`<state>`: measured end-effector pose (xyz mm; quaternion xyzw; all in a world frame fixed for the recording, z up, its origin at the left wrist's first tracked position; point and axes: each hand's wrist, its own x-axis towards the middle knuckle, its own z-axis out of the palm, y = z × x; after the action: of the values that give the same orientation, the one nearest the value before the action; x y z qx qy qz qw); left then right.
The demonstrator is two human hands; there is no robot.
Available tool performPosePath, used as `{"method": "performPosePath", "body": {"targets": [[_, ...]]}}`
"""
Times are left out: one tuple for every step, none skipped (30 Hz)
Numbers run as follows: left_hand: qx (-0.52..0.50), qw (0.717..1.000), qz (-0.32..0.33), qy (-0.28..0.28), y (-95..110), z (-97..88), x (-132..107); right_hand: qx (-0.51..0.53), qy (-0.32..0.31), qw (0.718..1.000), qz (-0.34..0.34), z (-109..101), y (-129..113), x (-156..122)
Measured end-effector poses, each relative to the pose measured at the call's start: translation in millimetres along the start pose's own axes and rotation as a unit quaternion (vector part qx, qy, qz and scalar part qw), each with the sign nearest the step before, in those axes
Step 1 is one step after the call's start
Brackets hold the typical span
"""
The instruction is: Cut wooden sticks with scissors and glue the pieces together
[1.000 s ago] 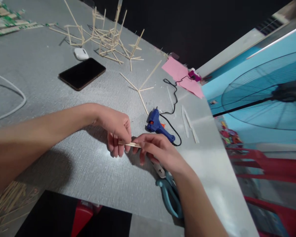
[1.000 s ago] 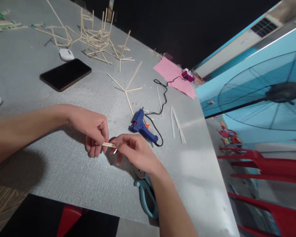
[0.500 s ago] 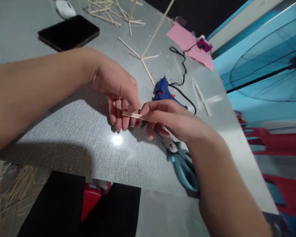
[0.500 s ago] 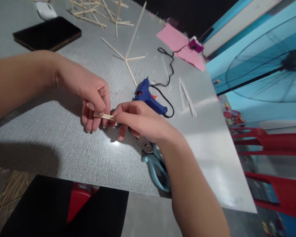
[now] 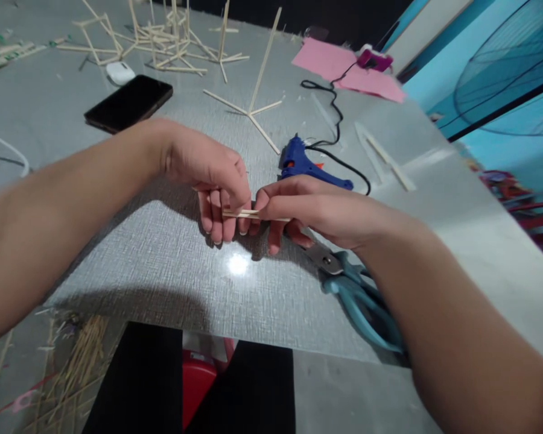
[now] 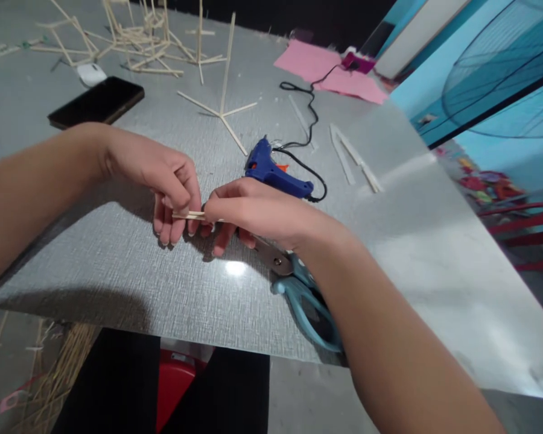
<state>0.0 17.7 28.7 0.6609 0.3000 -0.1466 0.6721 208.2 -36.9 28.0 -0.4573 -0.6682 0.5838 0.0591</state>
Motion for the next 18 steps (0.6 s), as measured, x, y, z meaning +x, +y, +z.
{"method": "performPosePath", "body": {"targets": [[-0.001, 1.0, 0.001, 0.0, -0.1, 0.2, -0.2, -0.002, 0.004, 1.0, 0.004, 0.4, -1.0, -0.2], [-0.002, 1.0, 0.002, 0.001, -0.4, 0.2, -0.3, -0.004, 0.008, 1.0, 0.008, 0.9, -1.8, -0.3], [-0.001, 1.0, 0.004, 0.001, -0.7, 0.0, -0.2, -0.005, 0.01, 1.0, 0.011, 1.2, -2.4, -0.4], [0.003, 1.0, 0.005, -0.001, -1.2, -0.3, -0.1, -0.004, 0.012, 1.0, 0.013, 1.5, -2.8, -0.4], [0.009, 1.0, 0.006, -0.002, -1.7, -0.8, 0.1, -0.002, 0.015, 1.0, 0.012, 1.7, -2.9, -0.4], [0.018, 1.0, 0.008, -0.004, -2.2, -1.4, 0.4, -0.001, 0.016, 1.0, 0.01, 1.8, -2.7, -0.2], [0.026, 1.0, 0.012, -0.006, -2.8, -2.0, 0.8, 0.001, 0.016, 1.0, 0.008, 1.9, -2.3, -0.1], [0.032, 0.999, 0.015, -0.008, -3.4, -2.5, 1.1, 0.002, 0.015, 1.0, 0.006, 1.9, -1.8, 0.2], [0.035, 0.999, 0.019, -0.008, -3.9, -3.0, 1.4, 0.003, 0.015, 1.0, 0.004, 1.8, -1.2, 0.4], [0.035, 0.999, 0.021, -0.007, -4.4, -3.3, 1.7, 0.005, 0.016, 1.0, 0.001, 1.8, -0.7, 0.7], [0.032, 0.999, 0.021, -0.006, -4.9, -3.5, 2.0, 0.007, 0.017, 1.0, -0.001, 1.7, -0.1, 0.9], [0.029, 0.999, 0.021, -0.005, -5.3, -3.6, 2.2, 0.009, 0.019, 1.0, -0.003, 1.7, 0.5, 1.2], [0.027, 0.999, 0.021, -0.004, -5.6, -3.8, 2.5, 0.011, 0.02, 1.0, -0.004, 1.6, 1.0, 1.4], [0.025, 0.999, 0.023, -0.004, -6.0, -3.9, 2.7, 0.013, 0.02, 1.0, -0.005, 1.5, 1.5, 1.7], [0.025, 0.999, 0.026, -0.006, -6.3, -4.1, 2.8, 0.013, 0.018, 1.0, -0.005, 1.4, 2.1, 1.9], [0.025, 0.999, 0.031, -0.008, -6.5, -4.3, 3.0, 0.014, 0.016, 1.0, -0.006, 1.3, 2.6, 2.0], [0.025, 0.999, 0.035, -0.01, -6.8, -4.5, 3.0, 0.014, 0.013, 1.0, -0.006, 1.1, 3.0, 2.2], [0.025, 0.999, 0.036, -0.012, -6.9, -4.7, 3.0, 0.014, 0.011, 1.0, -0.007, 1.0, 3.3, 2.2]]}}
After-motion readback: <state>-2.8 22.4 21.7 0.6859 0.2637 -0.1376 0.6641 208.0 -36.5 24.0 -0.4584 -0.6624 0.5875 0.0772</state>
